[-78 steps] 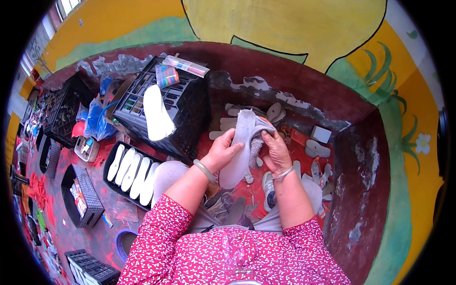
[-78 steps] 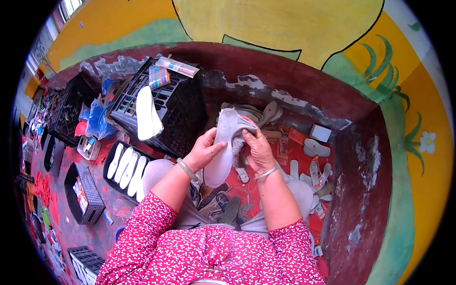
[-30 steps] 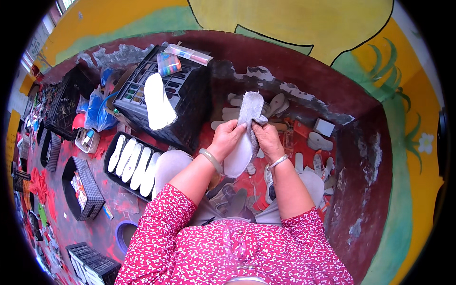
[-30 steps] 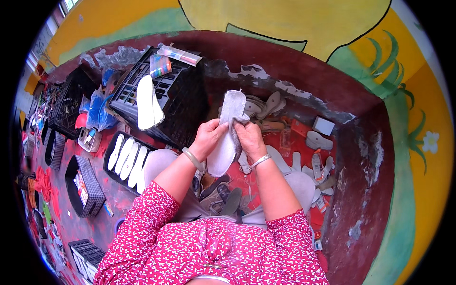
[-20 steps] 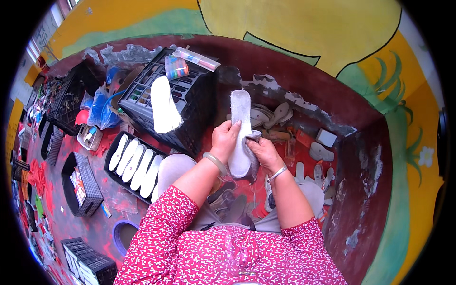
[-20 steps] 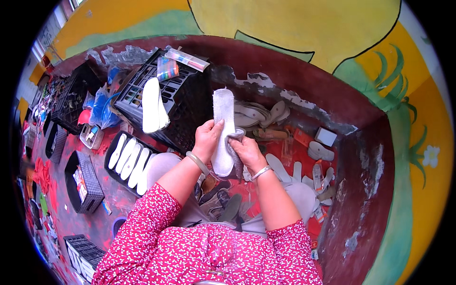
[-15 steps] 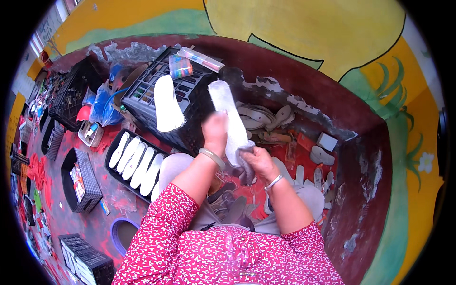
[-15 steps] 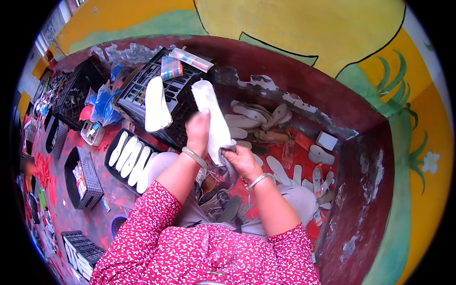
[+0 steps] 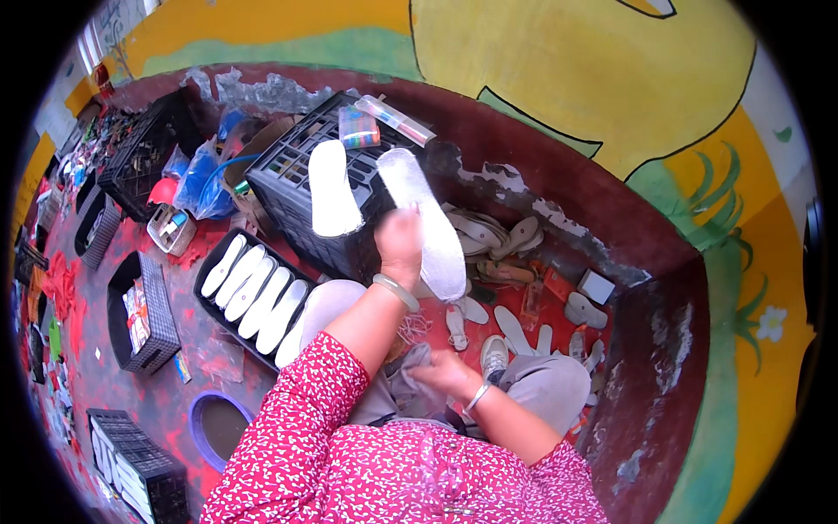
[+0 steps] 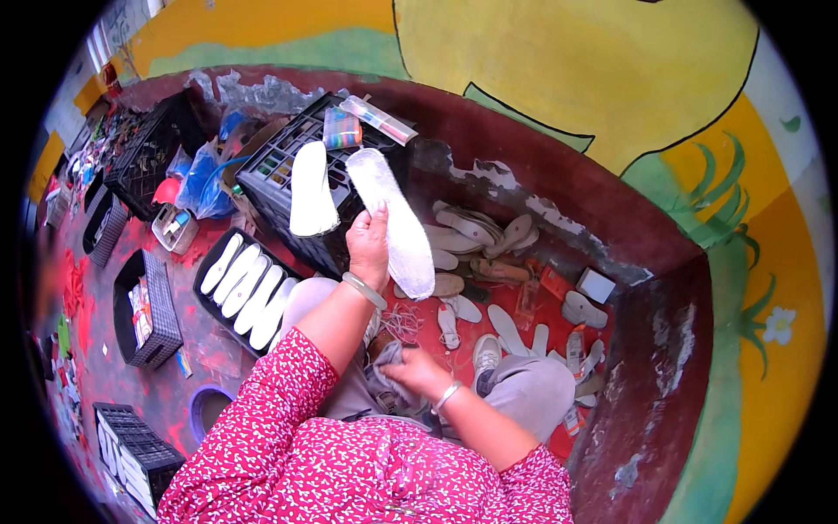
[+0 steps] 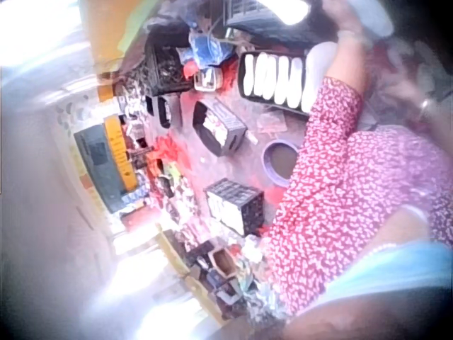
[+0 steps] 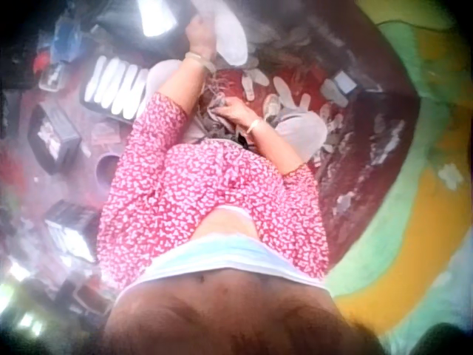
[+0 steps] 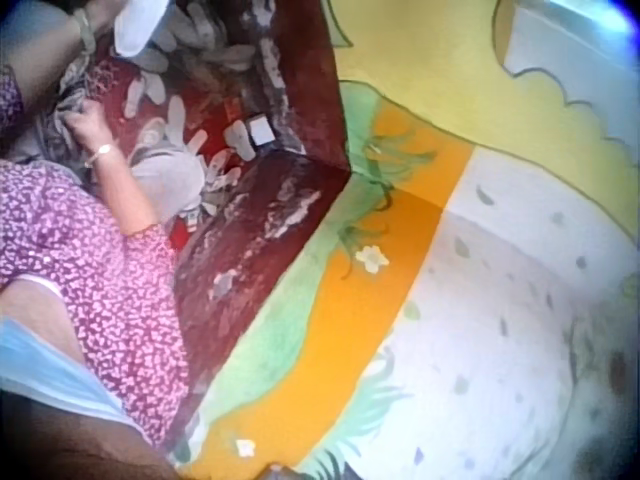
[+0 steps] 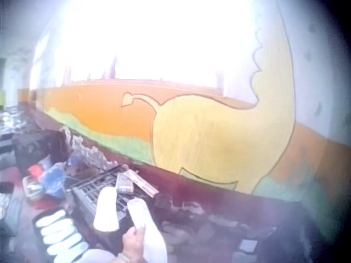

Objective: The person wipes white shoe insoles with a cloth and places them into a black crate.

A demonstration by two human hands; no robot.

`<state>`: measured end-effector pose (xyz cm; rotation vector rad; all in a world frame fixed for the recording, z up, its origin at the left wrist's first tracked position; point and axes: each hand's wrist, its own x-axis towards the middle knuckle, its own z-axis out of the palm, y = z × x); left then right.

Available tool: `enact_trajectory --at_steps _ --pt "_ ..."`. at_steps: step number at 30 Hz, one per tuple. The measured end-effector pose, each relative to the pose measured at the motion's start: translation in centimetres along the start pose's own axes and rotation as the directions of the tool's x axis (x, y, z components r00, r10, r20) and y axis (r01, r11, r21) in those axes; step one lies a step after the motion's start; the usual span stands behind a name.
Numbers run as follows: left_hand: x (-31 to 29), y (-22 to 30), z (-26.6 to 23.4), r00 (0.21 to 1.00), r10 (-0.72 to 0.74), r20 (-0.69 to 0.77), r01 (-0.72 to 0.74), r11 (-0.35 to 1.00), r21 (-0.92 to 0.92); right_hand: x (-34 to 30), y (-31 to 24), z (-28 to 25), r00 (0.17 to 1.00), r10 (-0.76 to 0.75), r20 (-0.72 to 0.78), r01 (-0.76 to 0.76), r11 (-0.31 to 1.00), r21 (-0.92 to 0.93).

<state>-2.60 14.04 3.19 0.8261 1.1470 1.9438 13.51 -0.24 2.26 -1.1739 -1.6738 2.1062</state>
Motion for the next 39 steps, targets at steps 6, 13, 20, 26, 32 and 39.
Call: enact_trajectory --at_steps 6,13,20,26,32,39 --pt "-2.5 3.7 0.5 0.992 0.073 0.106 -0.077 0.996 0.039 -4.5 -1.7 -1.1 0.982 0.024 -0.19 -0.017 0.999 0.037" --pt "-3.2 6.7 -0.8 0.916 0.072 0.394 0.037 0.964 -0.262 -5.1 -0.8 -1.6 0.908 0.159 -0.388 -0.022 0.942 0.335" --pt "-4.1 19.2 -12.6 0.939 0.262 0.221 -0.214 0.952 -0.22 -2.0 3.4 -2.4 0.905 0.073 -0.42 0.055 0.958 0.283" --pt "-5.2 21.7 -31.2 0.936 0.321 -0.146 -0.254 0.901 0.352 -1.5 2.9 -1.9 0.898 0.121 -0.424 -0.012 0.968 0.252" --pt "-11.6 15.7 -44.5 0.931 0.161 -0.329 0.076 0.793 0.605 -1.4 1.9 -1.0 0.901 0.159 -0.403 -0.041 0.957 0.286" --pt "-12.7 8.7 -43.0 0.925 -0.089 -0.37 0.297 0.777 0.555 -0.4 3.4 -2.0 0.901 0.2 -0.384 -0.116 0.966 0.229"
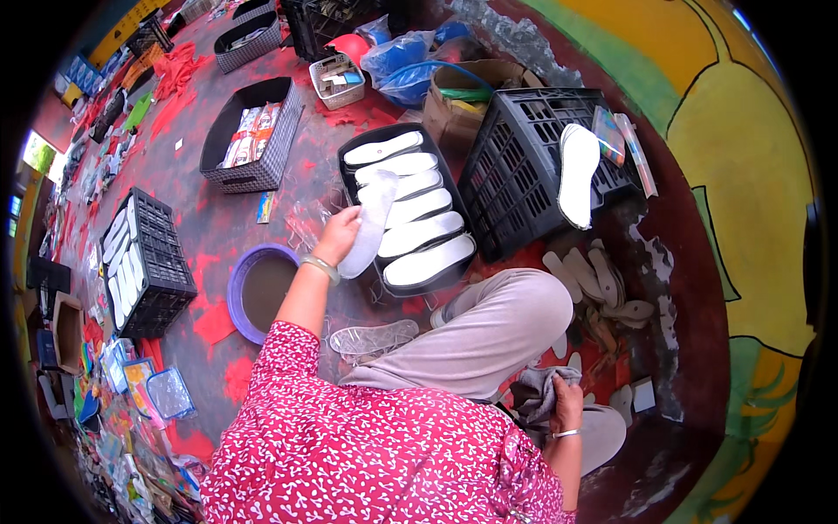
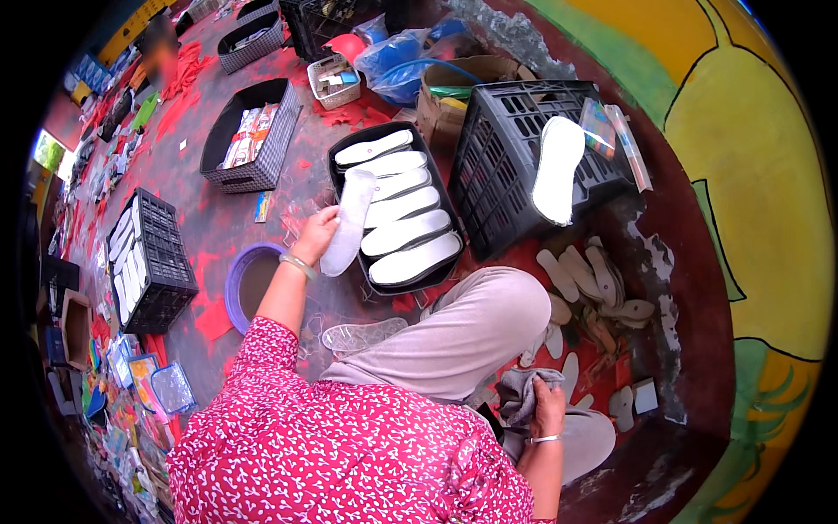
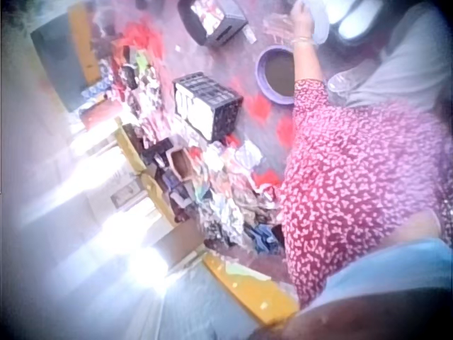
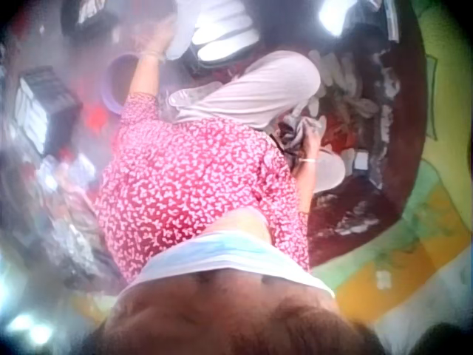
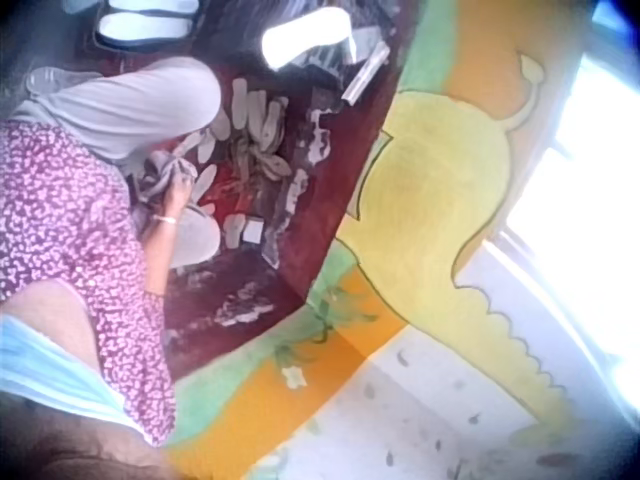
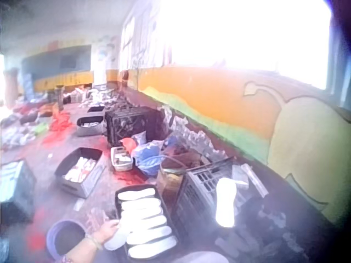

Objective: The person wipes white shoe insoles with a cloth and places them into a black crate.

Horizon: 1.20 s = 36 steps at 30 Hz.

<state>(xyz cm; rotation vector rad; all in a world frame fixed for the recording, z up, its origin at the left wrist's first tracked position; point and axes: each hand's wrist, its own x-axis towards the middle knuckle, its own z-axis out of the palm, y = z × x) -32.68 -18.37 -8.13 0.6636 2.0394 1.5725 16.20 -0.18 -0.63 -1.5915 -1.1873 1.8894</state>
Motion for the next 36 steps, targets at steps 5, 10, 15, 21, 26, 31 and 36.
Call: enact_trajectory --at_steps 5,10,15,21,26,31,36 --pt "1.8 -0.3 4.3 0.985 0.015 0.172 -0.052 0.976 0.213 -0.5 -0.2 0.3 1.0 -0.015 -0.019 0.015 0.999 0.034" --pt "3.9 -0.5 8.0 0.922 -0.196 0.334 0.084 0.943 0.322 -0.3 0.3 -0.1 0.999 -0.022 -0.026 0.022 0.999 0.037" --pt "5.7 -3.2 10.1 0.818 -0.369 0.441 0.09 0.839 0.536 -0.6 -0.2 0.3 0.999 -0.032 -0.04 0.033 0.999 0.028" --pt "6.1 -3.6 13.6 0.812 -0.312 0.493 -0.024 0.826 0.563 -0.7 -0.3 0.6 0.999 -0.018 -0.051 0.019 1.0 0.015" --pt "5.9 -2.9 15.8 0.791 -0.376 0.483 0.01 0.797 0.604 0.1 0.3 0.4 0.999 0.006 -0.04 -0.006 1.0 0.003" --pt "5.7 -5.3 16.3 0.832 -0.385 0.4 0.045 0.765 0.642 0.3 0.7 0.4 0.999 0.037 -0.03 -0.036 0.999 0.031" --pt "5.4 -6.4 16.2 0.871 -0.34 0.354 0.064 0.794 0.605 0.5 0.7 0.7 0.999 0.034 -0.031 -0.035 0.999 -0.019"
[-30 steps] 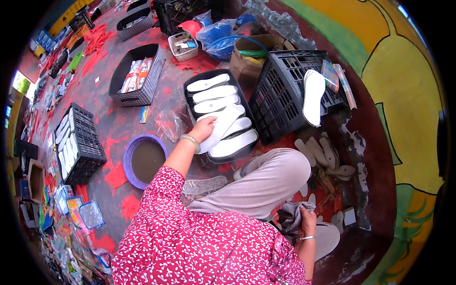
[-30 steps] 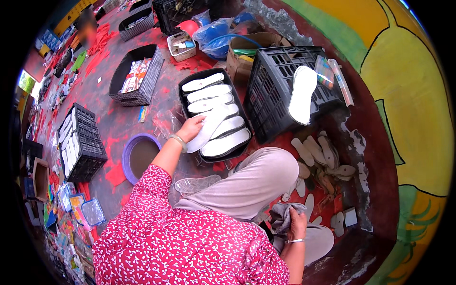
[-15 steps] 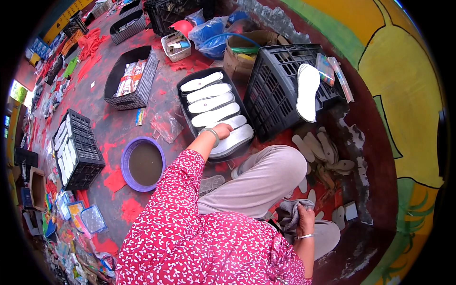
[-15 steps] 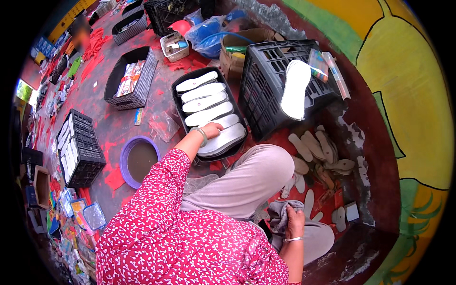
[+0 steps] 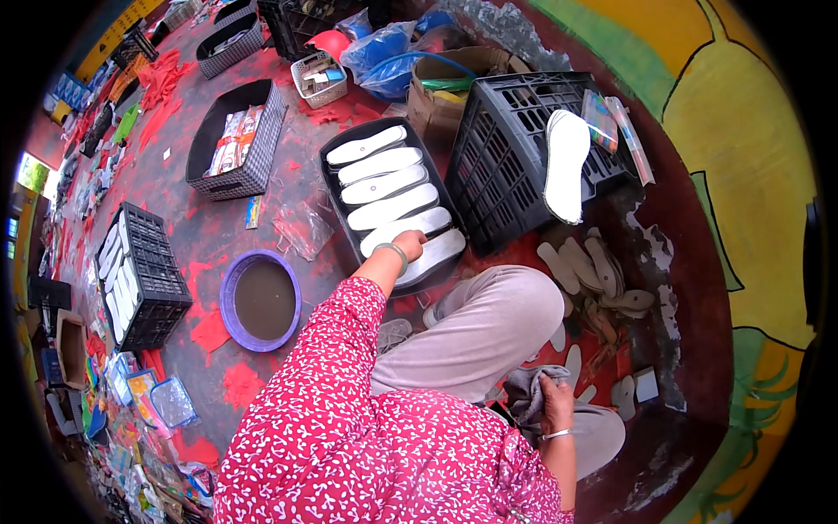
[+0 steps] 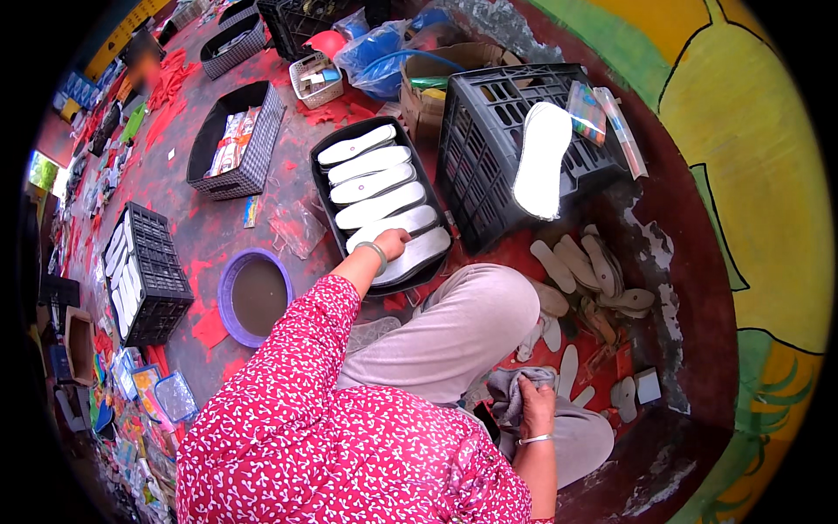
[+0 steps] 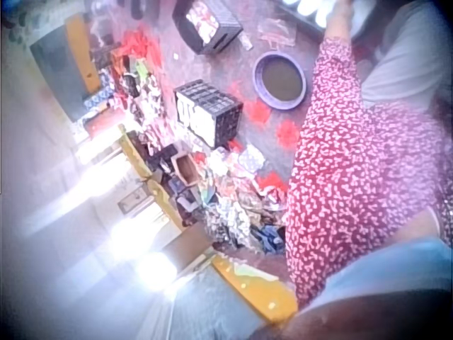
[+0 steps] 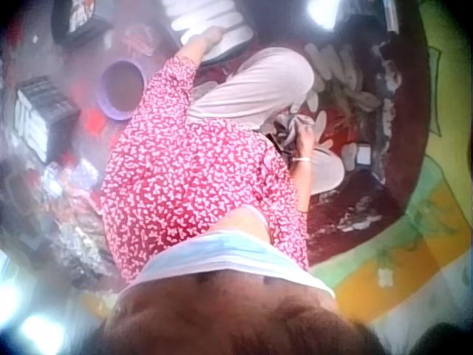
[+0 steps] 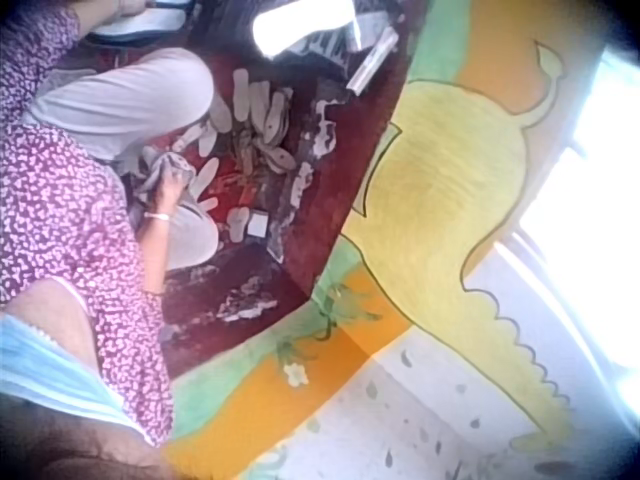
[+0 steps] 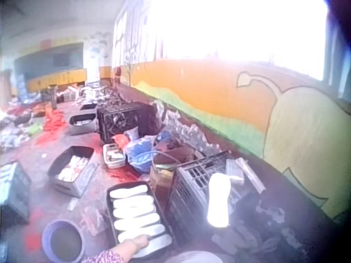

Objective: The person wipes white shoe insoles with a cloth and places them into a black crate.

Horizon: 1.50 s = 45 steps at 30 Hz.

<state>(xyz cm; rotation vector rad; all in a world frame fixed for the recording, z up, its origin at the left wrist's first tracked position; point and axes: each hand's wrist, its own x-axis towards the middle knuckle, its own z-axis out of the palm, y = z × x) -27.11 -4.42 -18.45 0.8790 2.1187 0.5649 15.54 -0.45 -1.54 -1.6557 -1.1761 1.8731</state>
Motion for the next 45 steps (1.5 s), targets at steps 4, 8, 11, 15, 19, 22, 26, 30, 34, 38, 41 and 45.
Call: enact_trajectory --at_steps 4,8,11,15,19,22,26,30,34,38,41,45 --pt "0.2 -0.4 0.4 0.996 0.048 -0.069 -0.044 0.998 0.052 0.1 -0.3 0.1 1.0 0.017 0.018 -0.017 1.0 -0.022" --pt "-1.2 -0.2 -1.8 0.934 0.288 -0.212 -0.259 0.954 0.152 0.1 0.2 -0.2 1.0 0.007 0.009 -0.007 1.0 -0.004" --pt "-2.0 -2.5 -5.5 0.891 0.326 -0.317 -0.306 0.945 0.112 0.1 0.3 -0.3 1.0 0.021 0.015 -0.021 1.0 0.02" --pt "-6.1 -3.2 -9.2 0.968 0.153 -0.197 -0.113 0.974 0.198 -0.5 -0.3 0.3 1.0 0.01 0.022 -0.011 0.999 0.03" --pt "-9.6 -4.1 -6.9 0.952 0.282 -0.119 -0.233 0.92 0.317 -0.8 -0.9 1.0 0.999 0.02 0.026 -0.021 0.999 0.027" --pt "-10.6 -3.1 -3.8 0.952 0.303 -0.052 -0.262 0.888 0.378 0.2 0.0 0.3 0.998 0.008 0.062 -0.008 1.0 -0.001" --pt "-10.9 -1.5 -0.2 0.915 0.402 -0.037 -0.312 0.762 0.567 0.2 0.3 0.0 0.998 -0.015 0.068 0.014 1.0 0.009" --pt "-8.2 -3.7 3.2 0.898 0.435 0.063 -0.395 0.736 0.551 0.4 0.7 -0.5 0.998 -0.029 0.064 0.028 1.0 0.007" --pt "-8.1 -3.8 3.4 0.9 0.422 0.11 -0.406 0.718 0.565 0.2 0.6 -0.3 0.999 -0.015 0.047 0.014 1.0 0.025" --pt "-8.3 -4.0 3.6 0.91 0.404 0.09 -0.385 0.747 0.542 0.5 0.4 -0.1 1.0 0.001 0.03 -0.002 1.0 0.007" --pt "-8.0 -4.0 3.8 0.903 0.423 0.079 -0.394 0.741 0.544 0.3 0.0 0.1 0.999 -0.001 0.039 0.001 1.0 -0.002" --pt "-8.9 -1.3 2.0 0.917 0.388 0.094 -0.376 0.759 0.532 0.2 0.4 -0.2 0.996 -0.078 0.044 0.077 0.997 0.023"
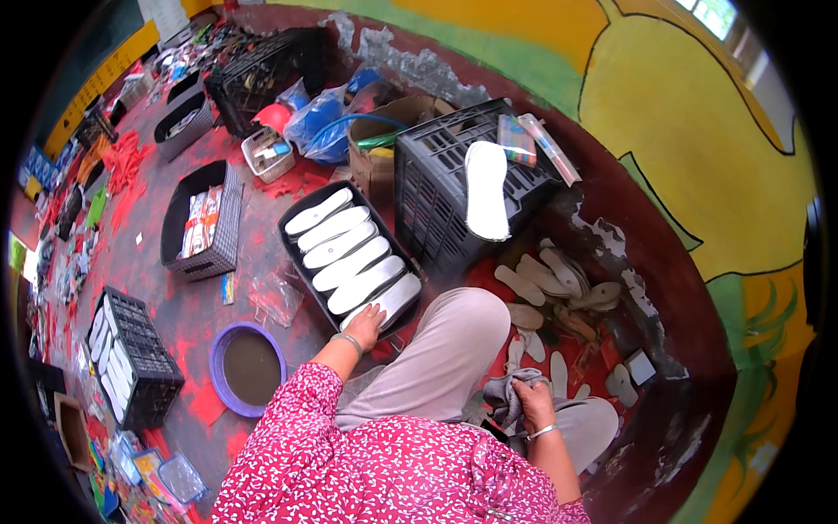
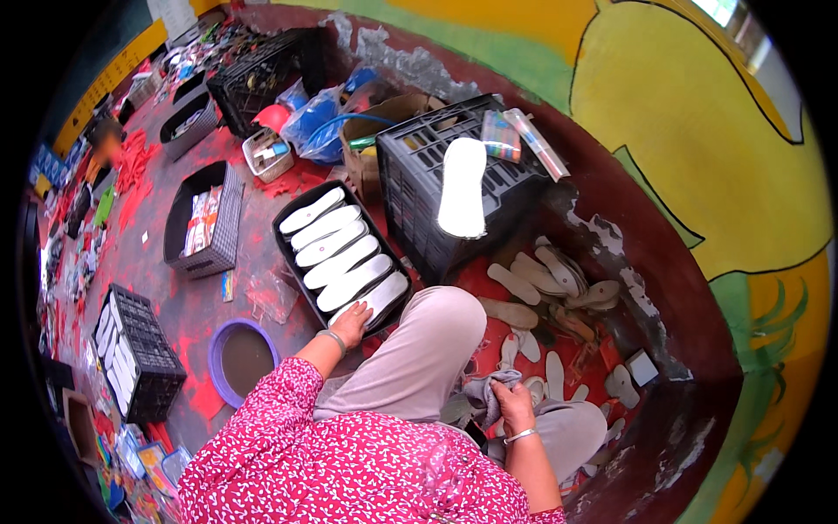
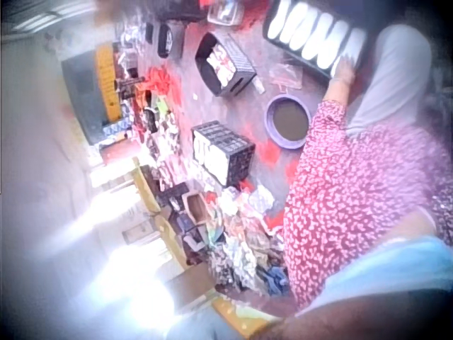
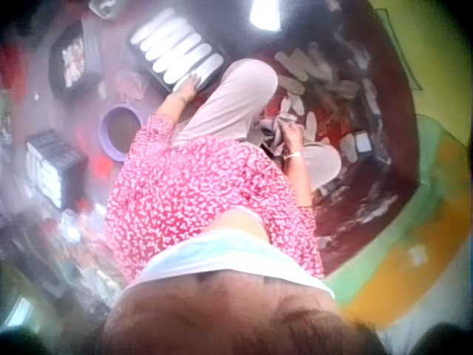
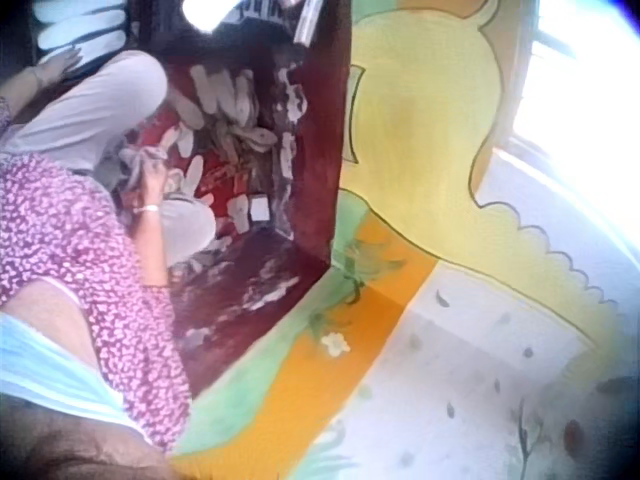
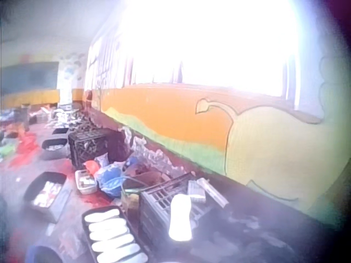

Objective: The person wipes white shoe insoles with a cloth and places them into a black crate.

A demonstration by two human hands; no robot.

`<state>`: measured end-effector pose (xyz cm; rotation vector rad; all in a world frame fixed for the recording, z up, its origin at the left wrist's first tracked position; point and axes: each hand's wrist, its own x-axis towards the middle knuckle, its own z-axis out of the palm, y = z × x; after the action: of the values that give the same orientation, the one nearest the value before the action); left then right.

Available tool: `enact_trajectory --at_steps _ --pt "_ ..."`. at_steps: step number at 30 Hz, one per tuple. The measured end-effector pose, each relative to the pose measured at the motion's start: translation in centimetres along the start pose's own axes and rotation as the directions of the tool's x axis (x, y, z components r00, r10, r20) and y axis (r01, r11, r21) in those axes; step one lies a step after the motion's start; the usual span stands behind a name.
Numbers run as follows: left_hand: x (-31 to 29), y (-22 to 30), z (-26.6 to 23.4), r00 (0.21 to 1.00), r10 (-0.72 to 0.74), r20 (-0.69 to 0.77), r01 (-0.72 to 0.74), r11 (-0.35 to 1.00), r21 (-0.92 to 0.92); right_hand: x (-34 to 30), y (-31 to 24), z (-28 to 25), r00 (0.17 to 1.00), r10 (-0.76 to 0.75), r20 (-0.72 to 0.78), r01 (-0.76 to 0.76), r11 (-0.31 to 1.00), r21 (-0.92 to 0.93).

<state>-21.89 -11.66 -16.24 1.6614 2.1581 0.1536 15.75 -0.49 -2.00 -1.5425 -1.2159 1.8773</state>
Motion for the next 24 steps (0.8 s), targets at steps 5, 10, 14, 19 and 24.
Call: enact_trajectory --at_steps 5,10,14,19,24 --pt "1.4 3.6 -4.8 0.856 -0.075 -0.512 0.015 0.993 -0.121 -1.4 -2.0 0.7 1.0 0.007 0.011 -0.007 1.0 0.024" --pt "5.1 10.6 -15.0 0.782 -0.264 -0.565 -0.244 0.704 -0.667 -1.2 -1.7 0.3 0.995 -0.086 0.044 0.085 0.996 0.029" --pt "9.1 13.9 -20.0 0.878 -0.354 -0.323 -0.155 0.43 -0.89 -1.4 -1.7 -0.1 0.993 -0.11 0.036 0.109 0.994 0.023" --pt "11.5 15.5 -22.9 0.94 -0.317 -0.127 0.012 0.401 -0.916 -2.1 -2.1 -0.4 0.996 -0.092 0.002 0.091 0.993 0.074" --pt "11.6 16.1 -24.2 0.955 -0.245 -0.165 -0.125 0.172 -0.977 -2.3 -2.3 -0.8 0.994 -0.11 0.025 0.108 0.991 0.08"
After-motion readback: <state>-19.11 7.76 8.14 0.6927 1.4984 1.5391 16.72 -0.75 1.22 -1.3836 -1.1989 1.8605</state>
